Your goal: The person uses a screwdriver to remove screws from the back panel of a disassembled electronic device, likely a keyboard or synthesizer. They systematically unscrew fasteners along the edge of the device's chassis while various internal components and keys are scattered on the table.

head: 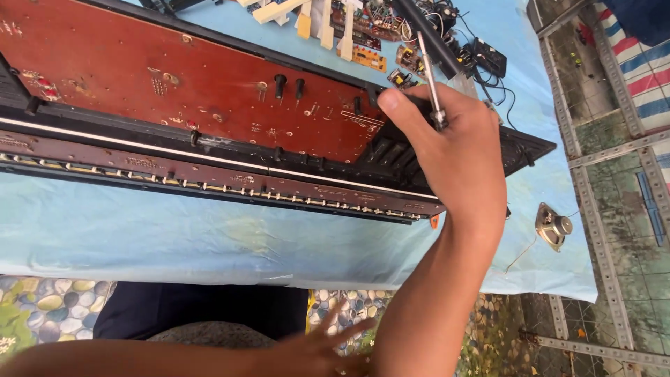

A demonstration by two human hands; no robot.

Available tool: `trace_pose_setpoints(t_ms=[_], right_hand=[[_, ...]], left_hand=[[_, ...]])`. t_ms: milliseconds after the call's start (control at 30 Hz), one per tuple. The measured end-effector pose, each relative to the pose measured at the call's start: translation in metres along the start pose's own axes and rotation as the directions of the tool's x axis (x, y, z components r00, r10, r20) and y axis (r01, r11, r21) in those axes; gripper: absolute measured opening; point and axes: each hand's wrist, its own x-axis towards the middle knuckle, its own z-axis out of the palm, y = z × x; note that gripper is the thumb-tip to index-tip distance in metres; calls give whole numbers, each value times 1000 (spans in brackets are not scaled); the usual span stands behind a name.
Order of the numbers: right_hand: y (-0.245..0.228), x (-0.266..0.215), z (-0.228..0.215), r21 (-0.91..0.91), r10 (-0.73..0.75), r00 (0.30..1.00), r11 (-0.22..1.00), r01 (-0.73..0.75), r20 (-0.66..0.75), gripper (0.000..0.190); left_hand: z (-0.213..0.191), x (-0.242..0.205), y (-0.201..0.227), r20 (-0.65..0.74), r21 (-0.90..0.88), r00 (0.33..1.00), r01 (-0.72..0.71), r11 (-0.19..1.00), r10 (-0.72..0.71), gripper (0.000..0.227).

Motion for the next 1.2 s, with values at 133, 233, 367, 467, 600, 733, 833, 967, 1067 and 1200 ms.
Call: trace_pose_setpoints(t_ms=[133,233,367,467,600,733,833,967,1067,1200], right_hand=[[6,-2,6,-48,-100,989,994,96,-106,25],[8,-5,9,-72,-171,977,984,163,-127,24],[9,-9,13,-102,-217,964,974,203,-152,23],[8,-16,22,-123,-209,961,974,189,-179,21],[28,-64,53,218,22,688,955,199,-725,29],[113,-128,110,821,621,616,565,75,-484,29],[61,-137,150,567,307,861,823,-27,-406,22],[43,-118,163,511,179,915,859,34,-361,24],[28,-99,157,245,81,947,969,-3,-310,18],[34,-100,166,620,168,956,785,19,-242,29]], left_hand=[[-214,80,-32,-217,258,968,-70,964,128,21],[-299,100,-56,-264,604,961,97,791,84,25],[-338,125,-89,-155,960,969,193,202,-192,46],[-330,123,-123,-25,765,925,263,588,-380,39],[-316,105,-137,-87,843,938,250,477,-336,20],[-314,103,-139,-108,851,946,247,463,-306,30],[-314,101,-141,-130,819,947,269,507,-293,29],[-312,99,-144,-126,827,946,266,495,-297,30],[-312,99,-148,-135,823,953,261,504,-273,27],[-311,99,-149,-147,790,950,280,545,-274,24]])
